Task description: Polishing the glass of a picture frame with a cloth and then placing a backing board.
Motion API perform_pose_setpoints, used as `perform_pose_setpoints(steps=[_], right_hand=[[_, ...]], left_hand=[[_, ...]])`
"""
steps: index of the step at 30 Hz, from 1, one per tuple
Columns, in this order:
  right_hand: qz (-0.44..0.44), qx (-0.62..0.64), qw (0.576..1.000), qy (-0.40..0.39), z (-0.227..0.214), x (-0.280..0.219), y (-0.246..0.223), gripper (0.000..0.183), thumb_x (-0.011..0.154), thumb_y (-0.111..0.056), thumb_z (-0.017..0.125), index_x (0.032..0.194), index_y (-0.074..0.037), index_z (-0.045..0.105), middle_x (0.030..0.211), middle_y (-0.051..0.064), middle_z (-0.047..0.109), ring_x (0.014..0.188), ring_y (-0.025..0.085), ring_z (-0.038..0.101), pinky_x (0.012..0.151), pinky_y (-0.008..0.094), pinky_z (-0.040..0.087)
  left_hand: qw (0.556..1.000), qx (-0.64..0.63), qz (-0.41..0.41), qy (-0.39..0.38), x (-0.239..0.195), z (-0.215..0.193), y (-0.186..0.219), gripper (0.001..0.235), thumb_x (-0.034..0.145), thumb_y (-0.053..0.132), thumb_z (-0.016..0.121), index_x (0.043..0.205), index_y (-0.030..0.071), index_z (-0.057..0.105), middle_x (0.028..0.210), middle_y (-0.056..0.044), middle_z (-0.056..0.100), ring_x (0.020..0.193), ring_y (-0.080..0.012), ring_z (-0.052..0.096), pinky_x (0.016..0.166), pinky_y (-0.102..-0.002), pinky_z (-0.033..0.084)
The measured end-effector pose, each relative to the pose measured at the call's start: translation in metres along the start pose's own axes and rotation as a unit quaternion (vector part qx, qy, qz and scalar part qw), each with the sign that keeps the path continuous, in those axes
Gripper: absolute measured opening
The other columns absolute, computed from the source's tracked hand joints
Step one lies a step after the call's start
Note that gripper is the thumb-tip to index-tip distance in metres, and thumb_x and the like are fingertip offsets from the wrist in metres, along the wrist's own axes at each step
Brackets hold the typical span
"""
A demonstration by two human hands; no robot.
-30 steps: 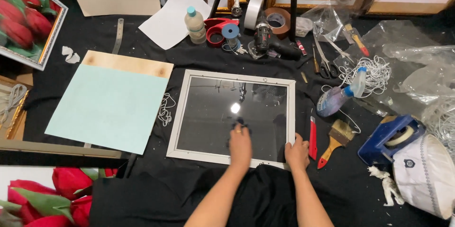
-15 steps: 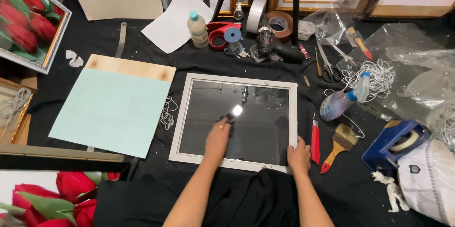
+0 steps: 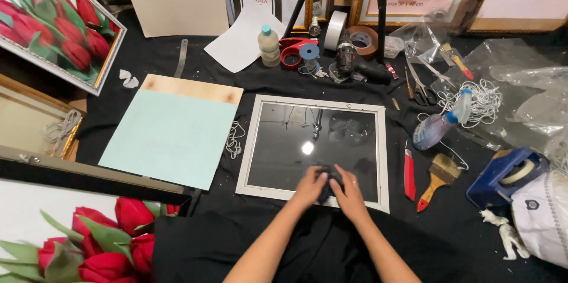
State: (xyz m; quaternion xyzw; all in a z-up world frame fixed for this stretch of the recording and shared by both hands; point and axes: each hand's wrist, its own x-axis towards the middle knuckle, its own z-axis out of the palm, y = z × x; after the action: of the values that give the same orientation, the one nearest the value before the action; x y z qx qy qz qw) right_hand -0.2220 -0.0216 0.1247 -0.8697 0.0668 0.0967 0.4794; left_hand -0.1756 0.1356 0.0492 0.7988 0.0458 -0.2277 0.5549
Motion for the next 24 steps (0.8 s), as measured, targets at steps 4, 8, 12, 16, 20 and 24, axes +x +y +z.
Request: perform_pose_setpoints(steps=[4,8,12,16,20,24], right_hand=[[0.111,0.108,0.987,0.051,0.007,-0.011,0.012,0.051,0.097,-0.032,0.067,0.146,-0.022,0.058,0.138,0.023,0.064,0.132,0.041,0.058,0.109,0.049,0.047],[0.122,0.073,0.978,0.15,-0.031,-0.005,0.049,0.05,0.096,-0.029,0.07,0.144,-0.016,0.059,0.134,0.028,0.064,0.13,0.045,0.058,0.107,0.054,0.047],[0.07,-0.076,0.97,0.222,-0.106,0.025,0.111,0.055,0.091,-0.016,0.074,0.143,-0.007,0.061,0.132,0.03,0.065,0.125,0.048,0.06,0.101,0.053,0.048],[0.06,-0.304,0.929,0.205,-0.138,0.011,0.119,0.05,0.093,-0.027,0.072,0.142,-0.026,0.066,0.138,0.011,0.069,0.126,0.037,0.065,0.102,0.048,0.045],[0.262,-0.282,0.908,0.164,-0.125,-0.01,0.095,0.07,0.089,-0.036,0.069,0.153,-0.041,0.04,0.172,0.005,0.016,0.149,0.043,0.016,0.113,0.068,0.019],[0.203,-0.278,0.921,0.18,-0.101,-0.003,0.145,0.072,0.091,-0.049,0.068,0.157,-0.034,0.044,0.166,0.012,0.03,0.15,0.045,0.025,0.113,0.07,0.029]], left_hand=[[0.994,-0.021,0.017,-0.102,-0.059,-0.033,0.047,0.068,0.108,0.053,0.039,0.162,0.013,0.028,0.141,-0.03,0.058,0.136,-0.0469,0.051,0.114,-0.056,0.041],[0.987,0.14,0.07,0.043,-0.05,-0.119,-0.001,0.038,0.101,0.041,0.061,0.133,0.022,0.067,0.122,-0.012,0.074,0.119,-0.0346,0.068,0.101,-0.047,0.052],[0.929,-0.199,-0.14,0.279,-0.034,-0.226,-0.067,0.04,0.094,0.03,0.069,0.128,0.009,0.069,0.11,-0.013,0.076,0.097,-0.0289,0.073,0.086,-0.043,0.061],[0.797,-0.355,-0.2,0.446,-0.049,-0.256,-0.134,0.057,0.092,0.023,0.073,0.138,-0.007,0.057,0.12,-0.025,0.066,0.105,-0.0344,0.07,0.086,-0.048,0.058],[0.708,-0.302,-0.374,0.517,-0.062,-0.258,-0.133,0.078,0.088,0.042,0.075,0.143,-0.001,0.039,0.141,-0.025,0.053,0.126,-0.0433,0.058,0.097,-0.053,0.055],[0.742,-0.321,-0.282,0.517,-0.073,-0.246,-0.122,0.053,0.091,0.036,0.082,0.104,-0.014,0.071,0.09,-0.02,0.076,0.088,-0.0329,0.077,0.077,-0.047,0.063]])
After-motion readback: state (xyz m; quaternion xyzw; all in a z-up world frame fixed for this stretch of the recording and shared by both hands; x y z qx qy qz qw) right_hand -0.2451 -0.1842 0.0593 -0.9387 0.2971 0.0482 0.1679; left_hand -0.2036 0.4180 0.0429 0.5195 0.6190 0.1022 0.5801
